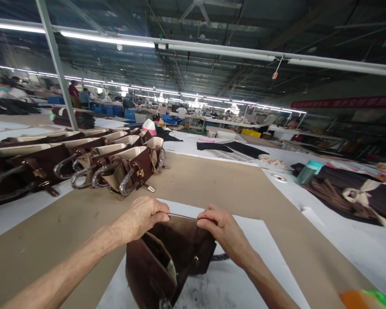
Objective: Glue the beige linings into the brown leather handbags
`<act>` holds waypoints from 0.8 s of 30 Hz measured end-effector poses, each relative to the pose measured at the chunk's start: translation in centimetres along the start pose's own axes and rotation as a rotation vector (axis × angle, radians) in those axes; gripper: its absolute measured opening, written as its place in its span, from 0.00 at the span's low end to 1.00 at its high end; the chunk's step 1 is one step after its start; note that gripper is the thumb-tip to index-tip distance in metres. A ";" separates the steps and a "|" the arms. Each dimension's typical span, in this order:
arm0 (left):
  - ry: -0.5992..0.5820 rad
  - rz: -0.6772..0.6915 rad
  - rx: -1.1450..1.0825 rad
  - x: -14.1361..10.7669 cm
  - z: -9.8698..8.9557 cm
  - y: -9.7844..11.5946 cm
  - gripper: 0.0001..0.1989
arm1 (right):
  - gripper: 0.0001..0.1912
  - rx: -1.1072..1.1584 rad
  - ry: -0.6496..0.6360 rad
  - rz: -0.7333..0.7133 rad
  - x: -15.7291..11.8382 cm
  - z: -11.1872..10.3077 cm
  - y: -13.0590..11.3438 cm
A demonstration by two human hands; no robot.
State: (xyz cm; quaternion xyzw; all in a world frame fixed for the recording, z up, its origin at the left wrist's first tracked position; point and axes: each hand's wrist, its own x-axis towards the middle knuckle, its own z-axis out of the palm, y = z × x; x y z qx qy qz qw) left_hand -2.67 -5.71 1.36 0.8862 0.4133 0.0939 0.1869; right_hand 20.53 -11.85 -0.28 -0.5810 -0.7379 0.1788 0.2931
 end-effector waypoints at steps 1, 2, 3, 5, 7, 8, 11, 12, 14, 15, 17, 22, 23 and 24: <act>-0.004 -0.004 -0.002 0.0 0.0 0.0 0.14 | 0.09 0.021 0.019 0.002 -0.4 0.2 0.1; -0.010 -0.007 -0.004 0.0 0.0 0.1 0.14 | 0.08 0.042 0.034 0.001 -0.7 0.4 0.2; -0.016 -0.007 -0.007 0.1 0.0 0.0 0.14 | 0.08 0.063 0.046 0.001 -1.0 0.6 0.3; -0.022 -0.003 -0.013 0.1 0.0 -0.1 0.14 | 0.07 0.105 0.064 0.000 -1.4 0.9 0.4; -0.016 -0.001 -0.018 0.0 0.2 -0.3 0.15 | 0.08 0.140 0.076 0.002 -1.7 1.0 0.5; -0.010 -0.001 -0.021 0.0 0.3 -0.4 0.15 | 0.08 0.154 0.080 0.004 -1.7 1.1 0.5; -0.003 0.005 -0.030 0.1 0.4 -0.6 0.15 | 0.08 0.182 0.091 0.011 -1.7 1.2 0.7; -0.007 0.007 -0.035 0.1 0.4 -0.7 0.16 | 0.09 0.191 0.095 0.013 -1.7 1.2 0.8; -0.018 0.004 -0.044 0.0 0.3 -0.6 0.16 | 0.10 0.198 0.106 0.016 -1.5 1.3 1.0; -0.025 0.001 -0.047 0.0 0.3 -0.5 0.15 | 0.10 0.196 0.111 0.016 -1.5 1.4 1.1; -0.038 -0.008 -0.056 0.0 0.1 -0.3 0.15 | 0.10 0.181 0.122 0.014 -1.3 1.5 1.3; -0.043 -0.014 -0.064 0.1 0.0 -0.1 0.15 | 0.09 0.085 0.143 0.006 -1.2 1.8 1.5; -0.034 -0.014 -0.060 0.1 0.0 0.0 0.15 | 0.09 0.059 0.141 0.006 -1.3 1.8 1.5; -0.025 -0.017 -0.055 0.0 -0.1 0.1 0.15 | 0.10 0.029 0.136 0.006 -1.3 1.8 1.4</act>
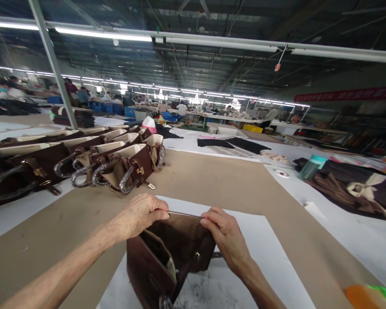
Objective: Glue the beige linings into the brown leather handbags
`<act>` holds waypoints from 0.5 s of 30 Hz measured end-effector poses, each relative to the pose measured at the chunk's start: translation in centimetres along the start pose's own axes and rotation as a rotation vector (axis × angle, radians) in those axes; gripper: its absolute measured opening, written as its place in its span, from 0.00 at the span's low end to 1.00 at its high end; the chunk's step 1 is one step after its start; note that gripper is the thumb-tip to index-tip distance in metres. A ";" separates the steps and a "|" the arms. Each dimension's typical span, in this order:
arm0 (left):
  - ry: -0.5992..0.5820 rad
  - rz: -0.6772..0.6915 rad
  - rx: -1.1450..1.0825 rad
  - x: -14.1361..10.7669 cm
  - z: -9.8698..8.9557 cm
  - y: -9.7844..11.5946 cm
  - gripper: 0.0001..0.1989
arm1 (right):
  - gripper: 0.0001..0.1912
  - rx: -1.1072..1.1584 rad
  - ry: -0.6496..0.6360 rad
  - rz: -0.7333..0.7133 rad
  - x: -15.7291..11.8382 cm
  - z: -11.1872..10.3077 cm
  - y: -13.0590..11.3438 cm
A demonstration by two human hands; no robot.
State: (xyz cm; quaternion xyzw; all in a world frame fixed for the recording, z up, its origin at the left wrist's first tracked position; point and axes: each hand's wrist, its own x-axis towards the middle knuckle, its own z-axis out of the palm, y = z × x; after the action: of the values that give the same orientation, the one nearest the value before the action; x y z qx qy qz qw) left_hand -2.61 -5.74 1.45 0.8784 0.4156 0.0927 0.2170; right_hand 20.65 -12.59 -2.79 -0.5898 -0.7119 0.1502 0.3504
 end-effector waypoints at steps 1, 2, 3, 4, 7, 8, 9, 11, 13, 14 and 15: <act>0.008 -0.006 0.004 0.0 0.0 0.1 0.15 | 0.10 -0.034 -0.007 -0.005 0.0 -0.1 -0.1; 0.014 -0.014 0.007 -0.1 0.0 0.2 0.15 | 0.10 -0.072 -0.016 -0.013 0.1 -0.1 -0.2; 0.022 -0.019 0.009 -0.1 0.0 0.3 0.15 | 0.10 -0.115 -0.027 -0.024 0.3 -0.2 -0.5; 0.029 -0.020 0.008 -0.1 0.0 0.4 0.15 | 0.10 -0.161 -0.042 -0.042 0.6 -0.1 -0.8; 0.053 0.005 0.008 -0.1 0.0 0.5 0.15 | 0.10 -0.290 -0.127 -0.117 1.8 0.5 -2.2; 0.056 0.020 0.008 -0.1 0.0 0.4 0.15 | 0.10 -0.320 -0.169 -0.146 2.3 0.9 -2.9; 0.053 0.036 0.006 -0.1 -0.1 0.4 0.14 | 0.10 -0.343 -0.211 -0.173 2.8 1.2 -3.5; 0.029 0.060 -0.012 -0.3 -0.3 0.3 0.12 | 0.09 -0.380 -0.281 -0.211 3.6 1.8 -4.7; 0.009 0.048 -0.018 -0.4 -0.6 0.5 0.06 | 0.08 -0.421 -0.304 -0.212 4.0 1.8 -5.5; 0.007 0.009 0.002 -0.5 -0.9 0.6 0.06 | 0.09 -0.445 -0.297 -0.196 4.0 1.6 -5.6; 0.014 -0.043 0.034 -0.5 -1.0 0.8 0.12 | 0.10 -0.469 -0.281 -0.174 3.9 1.2 -5.6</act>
State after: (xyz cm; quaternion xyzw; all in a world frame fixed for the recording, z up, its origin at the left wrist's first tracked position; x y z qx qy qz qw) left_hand -2.72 -6.28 2.75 0.8722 0.4374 0.0873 0.2008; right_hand 15.49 -10.09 1.16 -0.5650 -0.8166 0.0311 0.1141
